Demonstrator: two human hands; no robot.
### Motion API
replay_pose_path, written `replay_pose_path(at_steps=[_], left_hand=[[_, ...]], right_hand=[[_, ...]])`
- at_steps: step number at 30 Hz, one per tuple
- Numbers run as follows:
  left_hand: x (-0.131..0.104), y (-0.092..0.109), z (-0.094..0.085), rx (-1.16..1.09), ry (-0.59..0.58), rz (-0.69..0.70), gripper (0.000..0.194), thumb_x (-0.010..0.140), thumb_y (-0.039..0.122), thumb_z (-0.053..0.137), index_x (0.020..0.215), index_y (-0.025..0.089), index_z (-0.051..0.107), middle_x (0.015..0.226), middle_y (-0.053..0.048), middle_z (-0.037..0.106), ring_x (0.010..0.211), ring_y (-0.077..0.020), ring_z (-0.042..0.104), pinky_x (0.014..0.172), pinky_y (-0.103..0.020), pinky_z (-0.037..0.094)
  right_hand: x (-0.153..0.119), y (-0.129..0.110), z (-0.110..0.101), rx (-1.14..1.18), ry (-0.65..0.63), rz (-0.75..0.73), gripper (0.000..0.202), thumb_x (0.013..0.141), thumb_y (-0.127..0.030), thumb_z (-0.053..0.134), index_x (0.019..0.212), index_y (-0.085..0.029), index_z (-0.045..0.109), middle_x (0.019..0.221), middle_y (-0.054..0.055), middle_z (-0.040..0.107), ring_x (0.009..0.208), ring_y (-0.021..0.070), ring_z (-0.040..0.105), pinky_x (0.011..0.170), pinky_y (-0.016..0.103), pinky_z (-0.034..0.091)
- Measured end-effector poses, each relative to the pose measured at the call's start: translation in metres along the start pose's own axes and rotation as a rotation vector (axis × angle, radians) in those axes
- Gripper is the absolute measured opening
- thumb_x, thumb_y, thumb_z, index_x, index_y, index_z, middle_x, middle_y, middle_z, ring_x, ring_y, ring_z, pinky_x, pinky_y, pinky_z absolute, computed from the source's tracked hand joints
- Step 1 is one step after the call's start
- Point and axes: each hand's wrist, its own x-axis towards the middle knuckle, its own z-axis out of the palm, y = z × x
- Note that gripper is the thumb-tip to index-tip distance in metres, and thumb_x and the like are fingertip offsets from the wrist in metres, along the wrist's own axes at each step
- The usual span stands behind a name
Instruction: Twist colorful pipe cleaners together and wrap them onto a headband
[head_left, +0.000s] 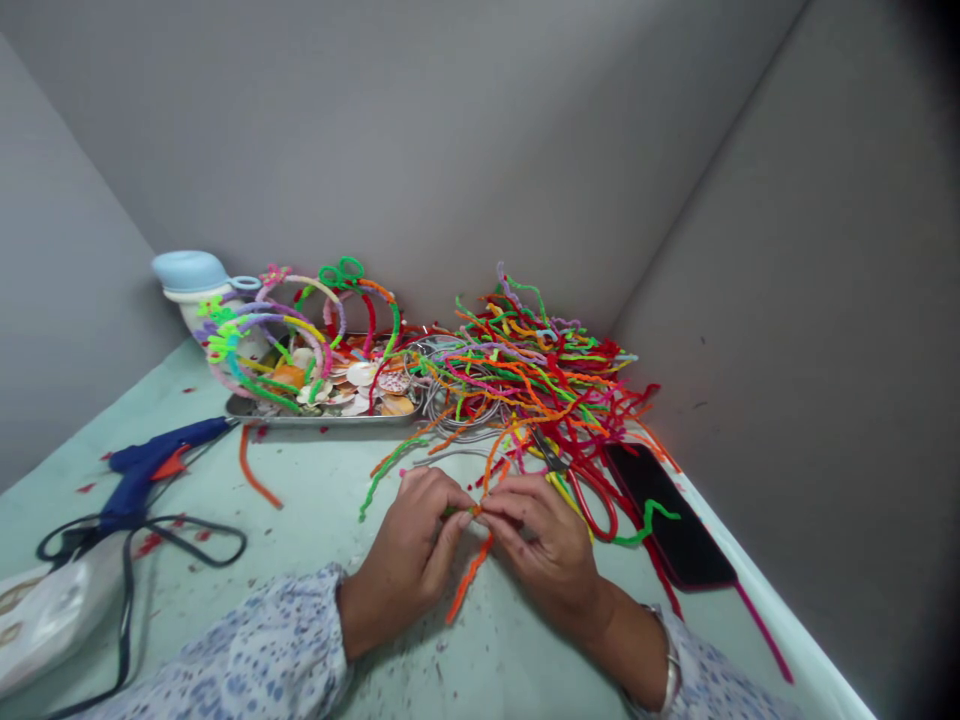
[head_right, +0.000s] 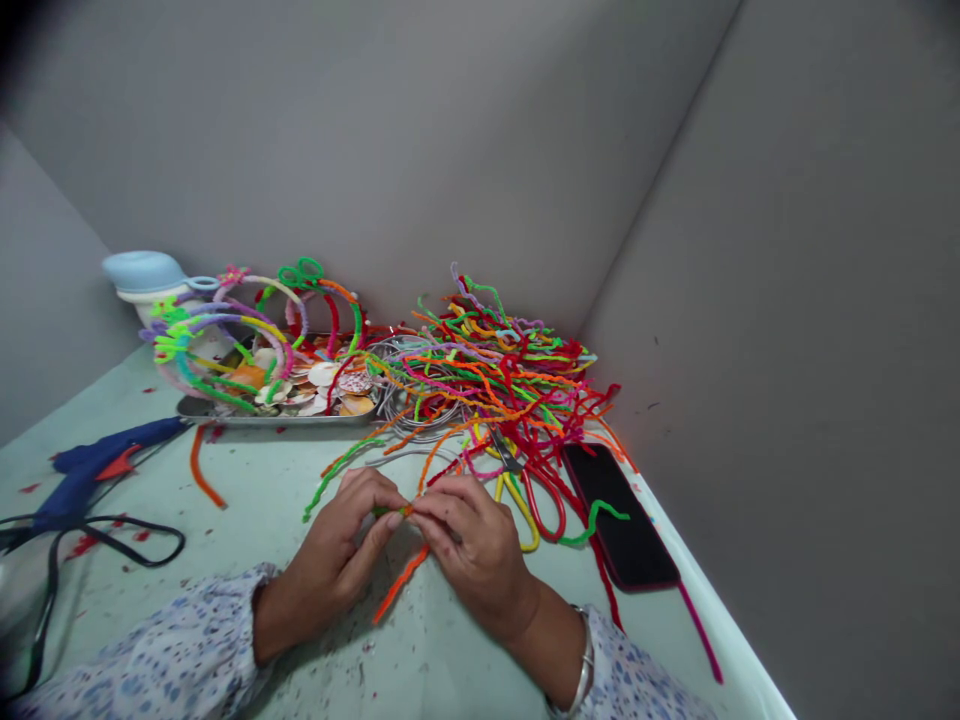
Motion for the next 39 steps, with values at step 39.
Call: replay_pose_path(at_steps=[39], left_hand=[[-0.0005,-0.0048,0.0031,0.064,-0.006,0.062,0.010,0.093,0.013,0.045,0.093,0.018,0.053,0.085,-0.002,0.055,0.082,-0.0184,0.047,0.079,-0.036,0.034]], right_hand=[[0.0010,0.0005,0.0028,0.153,-0.134,0.216,0.006,0.089,-0.017,0.057,0.091,-0.020,0.062,0.089,0.005,0.062,0.077,0.0143,0.061,0.064,0.023,0.049]])
